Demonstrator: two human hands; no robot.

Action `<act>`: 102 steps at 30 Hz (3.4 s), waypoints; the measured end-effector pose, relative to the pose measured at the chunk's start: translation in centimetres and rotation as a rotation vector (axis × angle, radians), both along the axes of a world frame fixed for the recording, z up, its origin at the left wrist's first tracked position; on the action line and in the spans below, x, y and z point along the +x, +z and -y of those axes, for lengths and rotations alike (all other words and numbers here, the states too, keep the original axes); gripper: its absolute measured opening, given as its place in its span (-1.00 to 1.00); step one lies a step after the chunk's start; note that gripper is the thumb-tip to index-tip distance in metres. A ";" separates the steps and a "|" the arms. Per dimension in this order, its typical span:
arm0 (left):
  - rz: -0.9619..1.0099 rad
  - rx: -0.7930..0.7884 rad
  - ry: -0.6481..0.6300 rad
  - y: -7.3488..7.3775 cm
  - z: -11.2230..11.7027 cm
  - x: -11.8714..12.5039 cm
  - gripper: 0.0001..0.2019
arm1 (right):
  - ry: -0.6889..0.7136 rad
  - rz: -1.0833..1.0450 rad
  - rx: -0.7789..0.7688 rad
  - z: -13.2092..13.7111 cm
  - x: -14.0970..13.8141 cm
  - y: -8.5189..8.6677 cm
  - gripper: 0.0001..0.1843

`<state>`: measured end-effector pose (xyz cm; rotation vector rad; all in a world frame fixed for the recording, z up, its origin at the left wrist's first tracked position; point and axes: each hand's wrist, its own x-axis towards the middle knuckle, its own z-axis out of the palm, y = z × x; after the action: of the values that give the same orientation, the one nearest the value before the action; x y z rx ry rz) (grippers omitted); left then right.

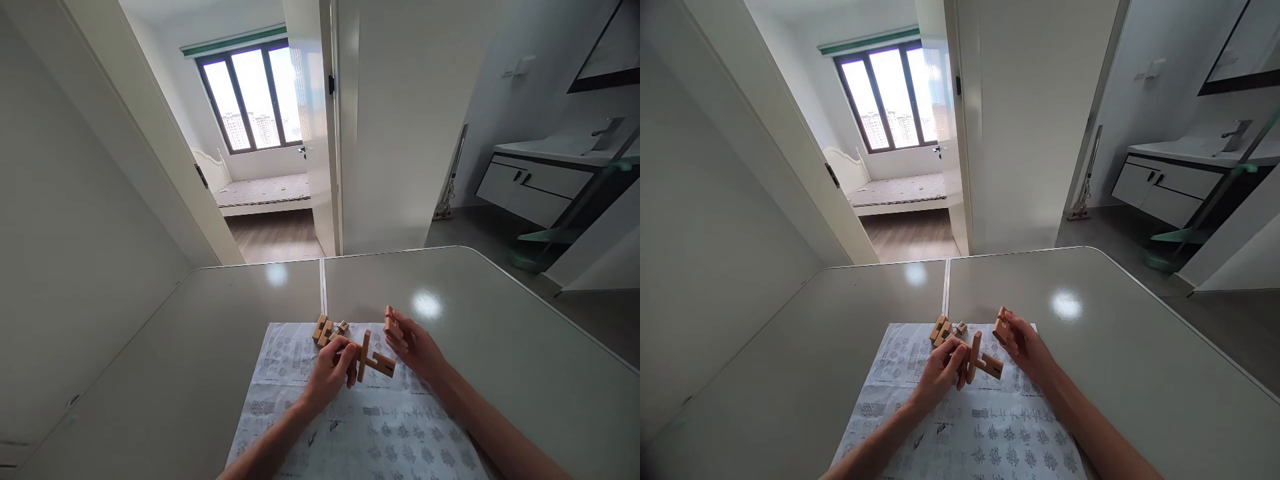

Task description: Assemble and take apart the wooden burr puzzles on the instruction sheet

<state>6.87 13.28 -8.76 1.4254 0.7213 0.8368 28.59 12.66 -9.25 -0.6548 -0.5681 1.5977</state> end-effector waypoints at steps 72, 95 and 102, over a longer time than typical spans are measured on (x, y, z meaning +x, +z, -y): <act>-0.080 0.059 -0.034 0.3 0.6 0.2 -0.64 | 0.158 0.199 -0.015 0.6 -1.4 -0.4 -0.62; -0.090 0.075 -0.036 0.4 0.6 0.2 -0.63 | 0.213 0.201 -0.026 0.8 -1.2 0.2 -0.70; -0.093 0.070 -0.022 -0.1 0.5 0.2 -0.64 | 0.228 0.214 -0.009 0.6 -1.4 -0.9 -0.62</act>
<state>7.04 12.75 -8.82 1.5405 0.7518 0.7886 27.20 12.11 -10.19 -0.7969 -0.8174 1.7537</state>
